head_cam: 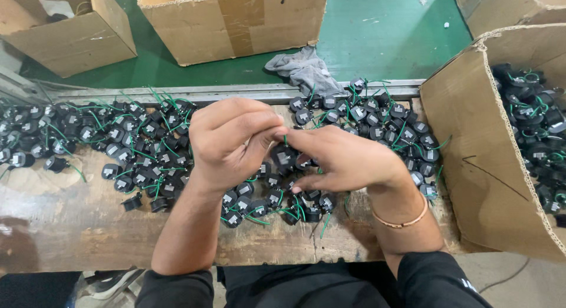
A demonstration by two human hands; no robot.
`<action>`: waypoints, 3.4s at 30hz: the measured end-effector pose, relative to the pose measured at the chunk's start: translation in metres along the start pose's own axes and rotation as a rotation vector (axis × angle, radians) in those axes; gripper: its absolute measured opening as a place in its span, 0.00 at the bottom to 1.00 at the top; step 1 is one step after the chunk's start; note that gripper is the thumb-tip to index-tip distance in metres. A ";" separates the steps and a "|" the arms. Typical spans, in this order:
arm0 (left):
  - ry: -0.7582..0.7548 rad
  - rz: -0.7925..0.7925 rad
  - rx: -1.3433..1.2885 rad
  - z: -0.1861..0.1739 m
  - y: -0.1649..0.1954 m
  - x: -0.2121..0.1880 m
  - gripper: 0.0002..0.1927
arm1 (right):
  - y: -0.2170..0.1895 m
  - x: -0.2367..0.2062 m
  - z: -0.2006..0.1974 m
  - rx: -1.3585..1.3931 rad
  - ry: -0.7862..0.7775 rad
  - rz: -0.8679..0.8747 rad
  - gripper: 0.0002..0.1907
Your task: The person picks up black plug-shaped components with green wires from the workbench, twists and coils the wire around each component by hand, and places the finished pieces into a cardboard box beside the bench. They occasionally gather loose components from the bench and continue coiling one piece at a time.
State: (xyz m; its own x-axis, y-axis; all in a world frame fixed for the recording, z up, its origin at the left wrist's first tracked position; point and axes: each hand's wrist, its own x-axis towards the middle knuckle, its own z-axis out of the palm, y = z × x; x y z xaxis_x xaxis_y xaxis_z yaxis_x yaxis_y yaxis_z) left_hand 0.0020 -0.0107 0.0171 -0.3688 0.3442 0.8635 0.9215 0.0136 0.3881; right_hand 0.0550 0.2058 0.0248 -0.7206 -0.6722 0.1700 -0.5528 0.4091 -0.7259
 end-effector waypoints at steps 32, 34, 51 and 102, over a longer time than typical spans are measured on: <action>-0.176 -0.173 0.154 0.018 -0.003 -0.003 0.17 | -0.009 -0.007 -0.003 -0.328 0.470 0.026 0.17; -0.336 -0.283 0.233 0.009 -0.010 -0.005 0.18 | -0.012 -0.010 -0.007 -0.298 0.513 -0.013 0.16; -1.510 -0.692 0.643 0.079 -0.084 -0.064 0.27 | -0.015 -0.031 -0.026 -0.168 0.664 0.018 0.17; 0.097 -0.104 -0.020 0.015 -0.008 -0.008 0.14 | 0.005 0.007 0.017 -0.117 0.387 0.091 0.30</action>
State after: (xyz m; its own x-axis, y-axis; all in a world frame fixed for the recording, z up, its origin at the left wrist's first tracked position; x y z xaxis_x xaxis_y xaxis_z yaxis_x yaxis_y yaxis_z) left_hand -0.0009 0.0001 0.0022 -0.4730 0.2491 0.8451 0.8755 0.0250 0.4826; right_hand 0.0543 0.1928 0.0104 -0.8605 -0.3573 0.3630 -0.5074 0.5386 -0.6727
